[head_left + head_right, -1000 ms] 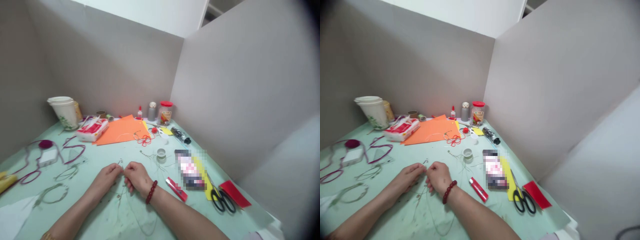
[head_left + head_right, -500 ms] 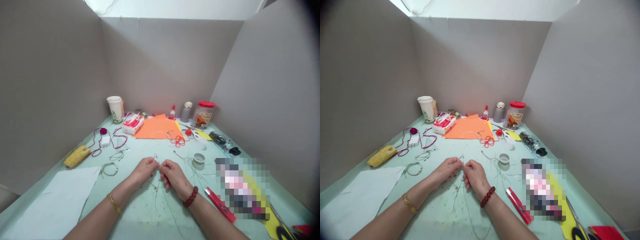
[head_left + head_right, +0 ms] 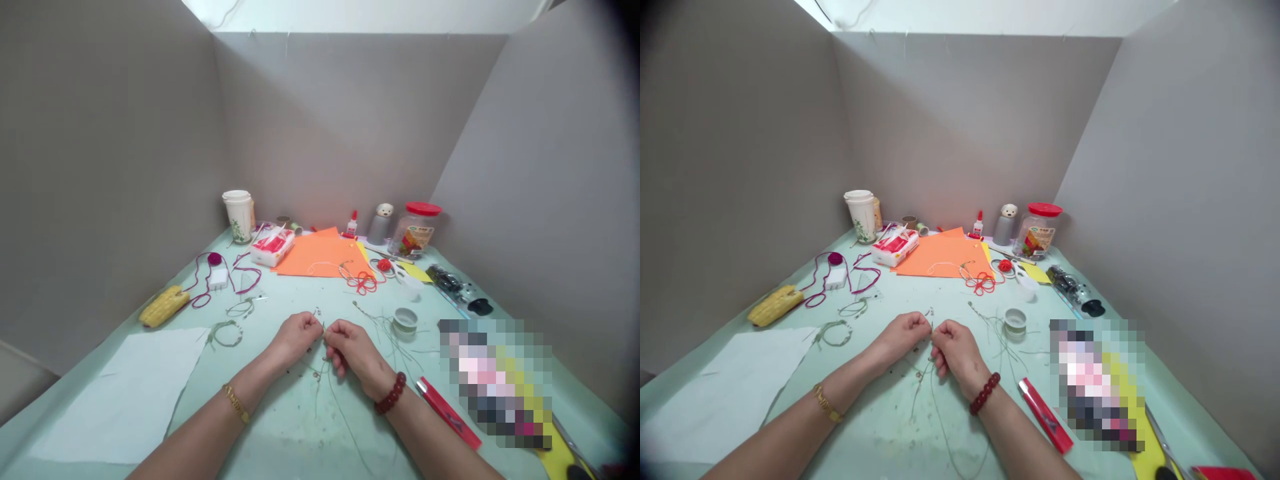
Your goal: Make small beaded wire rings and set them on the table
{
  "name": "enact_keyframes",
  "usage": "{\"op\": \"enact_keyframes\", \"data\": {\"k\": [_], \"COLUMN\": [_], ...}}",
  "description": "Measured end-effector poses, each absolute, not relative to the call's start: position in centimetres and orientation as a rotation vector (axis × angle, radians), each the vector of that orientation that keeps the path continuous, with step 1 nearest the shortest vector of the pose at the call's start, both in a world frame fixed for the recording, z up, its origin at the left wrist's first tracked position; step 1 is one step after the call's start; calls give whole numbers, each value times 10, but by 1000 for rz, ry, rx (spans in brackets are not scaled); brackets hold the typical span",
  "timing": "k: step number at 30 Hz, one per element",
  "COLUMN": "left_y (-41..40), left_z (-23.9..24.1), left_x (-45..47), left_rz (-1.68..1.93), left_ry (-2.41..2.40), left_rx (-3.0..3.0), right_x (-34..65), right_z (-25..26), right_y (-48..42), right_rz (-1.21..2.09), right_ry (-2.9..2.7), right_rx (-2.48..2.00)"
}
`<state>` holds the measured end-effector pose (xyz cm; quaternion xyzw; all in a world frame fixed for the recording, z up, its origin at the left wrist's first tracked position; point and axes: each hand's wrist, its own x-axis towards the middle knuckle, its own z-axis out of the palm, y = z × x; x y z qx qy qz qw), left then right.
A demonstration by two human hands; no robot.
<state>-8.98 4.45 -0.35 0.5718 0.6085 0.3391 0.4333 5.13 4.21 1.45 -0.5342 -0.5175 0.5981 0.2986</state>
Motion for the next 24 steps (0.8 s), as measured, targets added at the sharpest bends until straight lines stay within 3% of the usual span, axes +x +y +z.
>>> {"op": "enact_keyframes", "data": {"k": [17, 24], "left_y": [38, 25], "left_z": [37, 49], "left_x": [-162, -130], "left_rz": [392, 562], "left_ry": [1621, 1876], "left_rx": [1682, 1922], "right_x": [52, 52], "right_z": [14, 15], "right_y": [40, 40], "right_rz": [1578, 1578], "right_ry": [-1386, -1382], "right_rx": [-1411, -1409]}}
